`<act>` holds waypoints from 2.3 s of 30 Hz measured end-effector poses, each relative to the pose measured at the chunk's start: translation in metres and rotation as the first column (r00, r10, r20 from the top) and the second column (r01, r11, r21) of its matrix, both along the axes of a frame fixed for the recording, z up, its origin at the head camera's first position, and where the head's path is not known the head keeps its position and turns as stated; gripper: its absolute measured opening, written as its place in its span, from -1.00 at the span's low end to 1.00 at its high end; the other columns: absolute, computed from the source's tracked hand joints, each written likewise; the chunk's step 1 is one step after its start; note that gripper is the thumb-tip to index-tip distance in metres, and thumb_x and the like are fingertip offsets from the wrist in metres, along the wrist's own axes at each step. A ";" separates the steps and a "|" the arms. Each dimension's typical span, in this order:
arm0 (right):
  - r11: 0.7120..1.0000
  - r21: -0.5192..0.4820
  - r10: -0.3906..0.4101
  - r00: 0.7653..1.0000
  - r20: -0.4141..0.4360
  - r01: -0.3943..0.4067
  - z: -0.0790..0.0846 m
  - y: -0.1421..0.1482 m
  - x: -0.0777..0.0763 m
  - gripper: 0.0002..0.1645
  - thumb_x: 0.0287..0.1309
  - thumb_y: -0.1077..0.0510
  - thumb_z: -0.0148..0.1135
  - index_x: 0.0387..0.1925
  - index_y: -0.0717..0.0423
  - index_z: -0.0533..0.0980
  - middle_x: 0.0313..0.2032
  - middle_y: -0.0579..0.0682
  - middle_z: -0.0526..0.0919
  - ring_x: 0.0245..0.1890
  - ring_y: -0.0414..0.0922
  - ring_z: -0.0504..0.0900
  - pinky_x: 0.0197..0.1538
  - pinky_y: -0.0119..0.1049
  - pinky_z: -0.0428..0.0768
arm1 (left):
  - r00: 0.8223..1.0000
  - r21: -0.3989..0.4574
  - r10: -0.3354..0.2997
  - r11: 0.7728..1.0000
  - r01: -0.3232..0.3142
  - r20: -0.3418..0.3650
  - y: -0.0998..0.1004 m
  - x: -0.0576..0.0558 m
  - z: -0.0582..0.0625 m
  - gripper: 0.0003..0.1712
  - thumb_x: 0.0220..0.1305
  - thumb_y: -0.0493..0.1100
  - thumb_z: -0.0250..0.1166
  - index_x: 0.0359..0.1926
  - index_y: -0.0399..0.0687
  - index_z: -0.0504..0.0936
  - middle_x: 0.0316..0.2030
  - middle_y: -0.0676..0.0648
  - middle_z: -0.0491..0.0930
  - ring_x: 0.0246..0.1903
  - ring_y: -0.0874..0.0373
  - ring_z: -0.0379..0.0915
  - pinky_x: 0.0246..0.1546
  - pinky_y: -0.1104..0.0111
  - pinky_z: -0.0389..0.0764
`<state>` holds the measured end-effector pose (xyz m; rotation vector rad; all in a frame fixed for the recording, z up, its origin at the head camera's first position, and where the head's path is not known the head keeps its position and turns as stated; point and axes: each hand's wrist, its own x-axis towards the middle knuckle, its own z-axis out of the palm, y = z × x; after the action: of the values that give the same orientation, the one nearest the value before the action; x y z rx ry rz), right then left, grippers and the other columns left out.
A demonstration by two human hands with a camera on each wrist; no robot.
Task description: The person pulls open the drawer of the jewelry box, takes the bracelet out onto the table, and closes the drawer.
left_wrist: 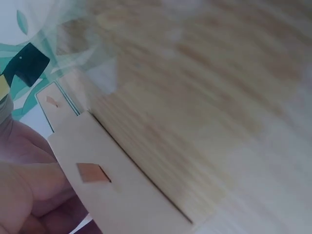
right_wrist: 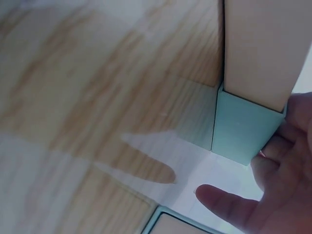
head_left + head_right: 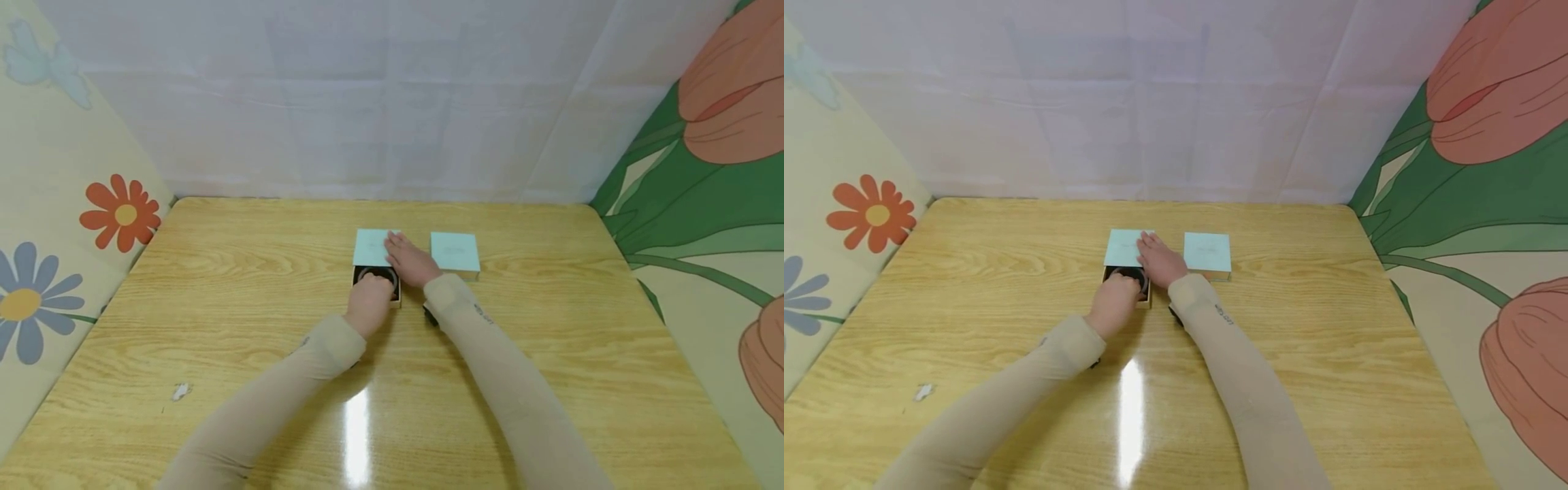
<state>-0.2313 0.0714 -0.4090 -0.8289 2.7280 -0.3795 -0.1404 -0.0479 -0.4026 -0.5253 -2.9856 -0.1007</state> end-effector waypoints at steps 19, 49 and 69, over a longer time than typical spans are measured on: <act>1.000 -0.022 0.015 1.000 -0.009 -0.015 0.000 0.001 0.000 -0.39 0.56 0.08 -0.27 0.46 0.28 -0.01 0.49 0.17 -0.08 0.49 0.04 -0.16 0.50 -0.18 -0.15 | 0.994 0.193 -0.073 0.980 0.057 0.075 -0.017 0.005 0.007 -0.95 0.15 -0.39 0.33 -0.38 -0.35 0.63 -0.44 -0.21 0.59 -0.37 -0.05 0.59 -0.36 0.20 0.68; 1.000 -0.024 0.019 1.000 -0.010 -0.019 -0.001 0.001 -0.002 -0.40 0.55 0.09 -0.26 0.46 0.29 0.00 0.49 0.18 -0.09 0.49 0.04 -0.17 0.50 -0.16 -0.14 | 0.998 0.573 0.065 0.819 -0.040 -0.024 -0.043 0.012 0.003 -0.85 0.20 -0.44 0.17 -0.19 -0.44 0.55 -0.40 -0.26 0.63 -0.49 -0.01 0.57 -0.53 0.23 0.63; 1.000 -0.027 -0.003 1.000 0.004 0.003 0.000 0.001 0.000 -0.39 0.56 0.07 -0.26 0.47 0.26 -0.01 0.49 0.15 -0.10 0.50 0.02 -0.19 0.50 -0.18 -0.14 | 0.904 0.863 0.179 0.273 -0.424 0.387 -0.057 0.001 0.009 -0.75 0.34 -0.47 0.09 -0.01 -0.59 0.48 -0.27 -0.43 0.62 -0.36 -0.09 0.62 -0.30 0.32 0.71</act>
<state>-0.2313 0.0719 -0.4094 -0.8301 2.7263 -0.4187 -0.1395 -0.1046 -0.3940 0.2611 -2.4375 -1.8240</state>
